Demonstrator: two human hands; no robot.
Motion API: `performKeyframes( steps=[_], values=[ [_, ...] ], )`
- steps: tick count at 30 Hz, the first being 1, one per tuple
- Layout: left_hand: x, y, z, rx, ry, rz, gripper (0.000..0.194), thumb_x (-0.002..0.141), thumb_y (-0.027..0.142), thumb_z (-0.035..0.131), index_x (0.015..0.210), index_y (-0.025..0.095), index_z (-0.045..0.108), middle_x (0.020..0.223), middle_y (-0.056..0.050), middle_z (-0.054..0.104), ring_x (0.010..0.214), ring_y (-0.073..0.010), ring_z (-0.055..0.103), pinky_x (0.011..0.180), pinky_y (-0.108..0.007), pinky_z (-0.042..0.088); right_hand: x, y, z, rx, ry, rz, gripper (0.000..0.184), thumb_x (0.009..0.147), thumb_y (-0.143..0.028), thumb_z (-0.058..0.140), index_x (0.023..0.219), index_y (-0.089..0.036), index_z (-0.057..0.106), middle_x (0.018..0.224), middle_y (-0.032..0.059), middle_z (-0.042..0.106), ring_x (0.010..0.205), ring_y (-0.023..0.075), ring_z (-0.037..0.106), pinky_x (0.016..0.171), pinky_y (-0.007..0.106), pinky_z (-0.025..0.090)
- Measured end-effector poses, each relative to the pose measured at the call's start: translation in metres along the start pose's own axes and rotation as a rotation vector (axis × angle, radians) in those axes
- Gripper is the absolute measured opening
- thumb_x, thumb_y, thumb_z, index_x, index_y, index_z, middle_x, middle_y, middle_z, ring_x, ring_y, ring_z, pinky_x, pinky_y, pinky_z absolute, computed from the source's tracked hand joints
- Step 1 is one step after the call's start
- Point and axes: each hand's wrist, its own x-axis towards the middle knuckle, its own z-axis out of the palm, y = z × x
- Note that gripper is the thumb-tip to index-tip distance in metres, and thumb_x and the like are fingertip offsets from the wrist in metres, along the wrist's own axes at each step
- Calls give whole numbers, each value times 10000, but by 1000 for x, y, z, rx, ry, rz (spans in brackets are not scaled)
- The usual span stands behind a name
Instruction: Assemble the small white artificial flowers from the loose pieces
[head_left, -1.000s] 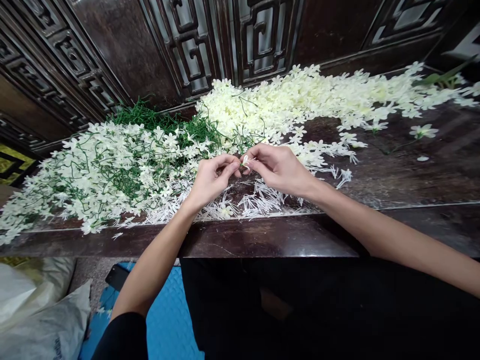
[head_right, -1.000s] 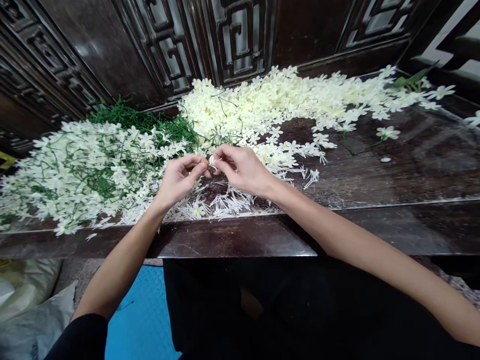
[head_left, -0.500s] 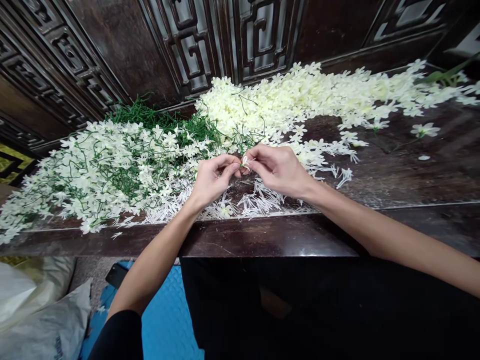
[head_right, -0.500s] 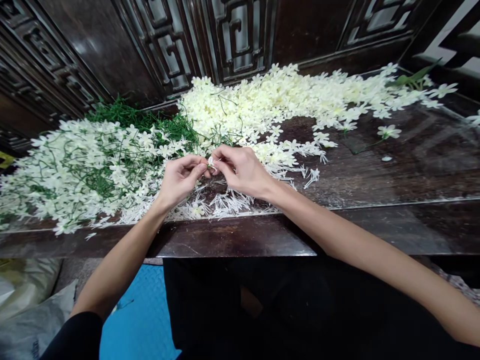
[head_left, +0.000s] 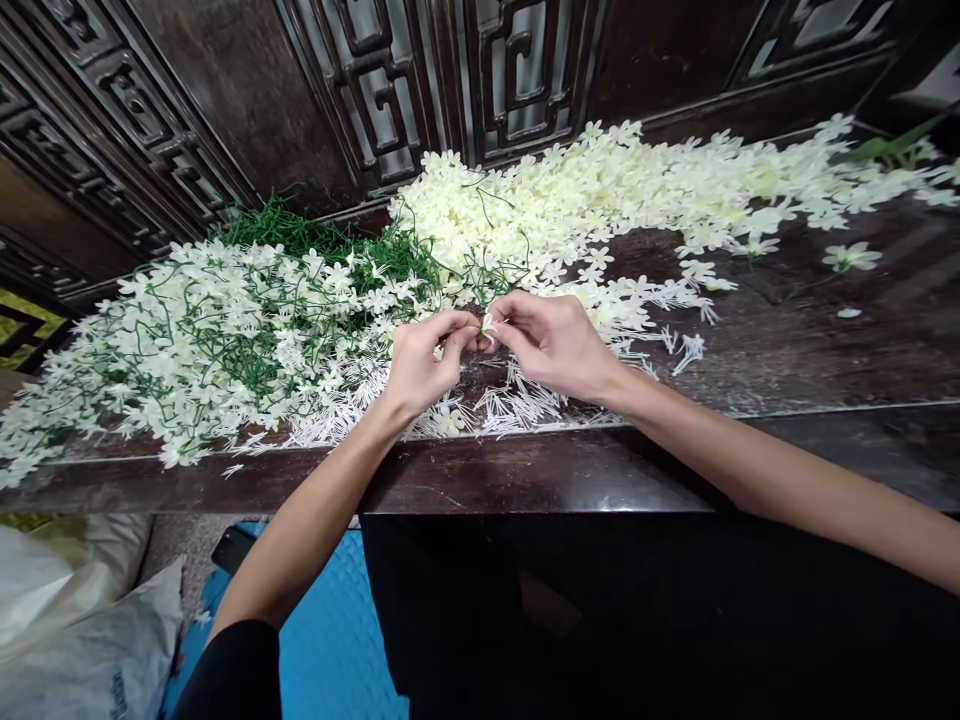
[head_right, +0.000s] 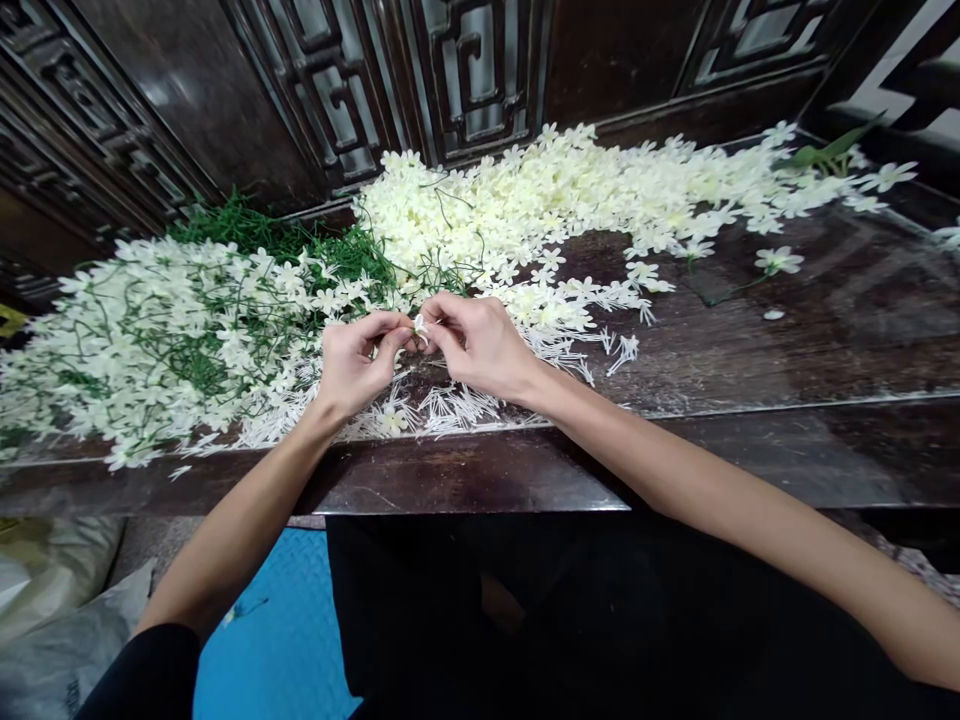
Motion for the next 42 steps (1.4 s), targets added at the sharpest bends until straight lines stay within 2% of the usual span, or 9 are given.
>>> performKeyframes(
  steps=[8,12,17,21,27,31,35,38,42],
  values=[
    [-4,-10,5,244,65,241,212,903,105,477,847,172,670,723,-39,728,620,-130,635,540,-253,521,-2,-5,0,136,-19,140,60,869,-220,592,819,-198,568,774,51,662,712,193,666,729,450,615],
    [-1,-5,6,113,43,84,171,905,134,533,904,184,697,801,-36,755,682,-131,684,616,-270,571,3,-7,-6,162,-7,195,51,878,-225,613,840,-192,601,797,53,666,712,173,660,745,418,610],
    [8,-4,-5,-185,58,-166,240,941,239,562,1152,232,675,1139,-74,735,1019,-191,707,845,-367,604,11,-4,-17,252,193,209,54,858,-233,666,828,-201,634,815,55,674,726,170,653,776,407,603],
    [13,-13,-18,-405,125,-115,210,949,293,548,1073,250,712,1171,-69,714,1052,-193,694,842,-376,619,13,1,-21,402,254,252,55,849,-222,678,808,-197,652,814,63,673,745,175,656,768,393,603],
    [12,-9,-18,-322,180,-105,115,750,223,786,839,263,725,954,-18,725,897,-167,688,793,-359,609,13,-1,-20,458,155,333,114,807,-274,739,804,-182,671,816,71,679,733,168,656,740,375,607],
    [12,-13,-17,-285,316,-153,81,819,237,719,885,257,676,887,-15,690,819,-141,670,722,-307,585,14,0,-20,313,89,337,224,842,-400,713,873,-182,675,877,97,696,782,195,676,737,404,606],
    [13,-24,-24,-366,419,-294,182,841,297,693,996,256,607,868,-17,672,790,-137,662,683,-270,566,14,14,-22,-107,291,266,154,919,-326,593,890,-192,664,951,111,687,909,257,653,842,545,552],
    [13,-33,-28,-492,420,-409,225,817,294,709,991,249,574,840,-19,674,782,-139,671,633,-245,547,11,33,-22,-422,208,197,89,827,-156,619,770,-212,660,967,109,677,1080,362,568,964,704,405],
    [13,-39,-29,-566,390,-495,233,814,273,690,998,254,547,833,-13,672,776,-133,692,598,-225,534,7,52,-22,-566,94,122,179,767,-97,600,660,-232,648,813,97,637,1041,407,524,929,800,321]
  ],
)
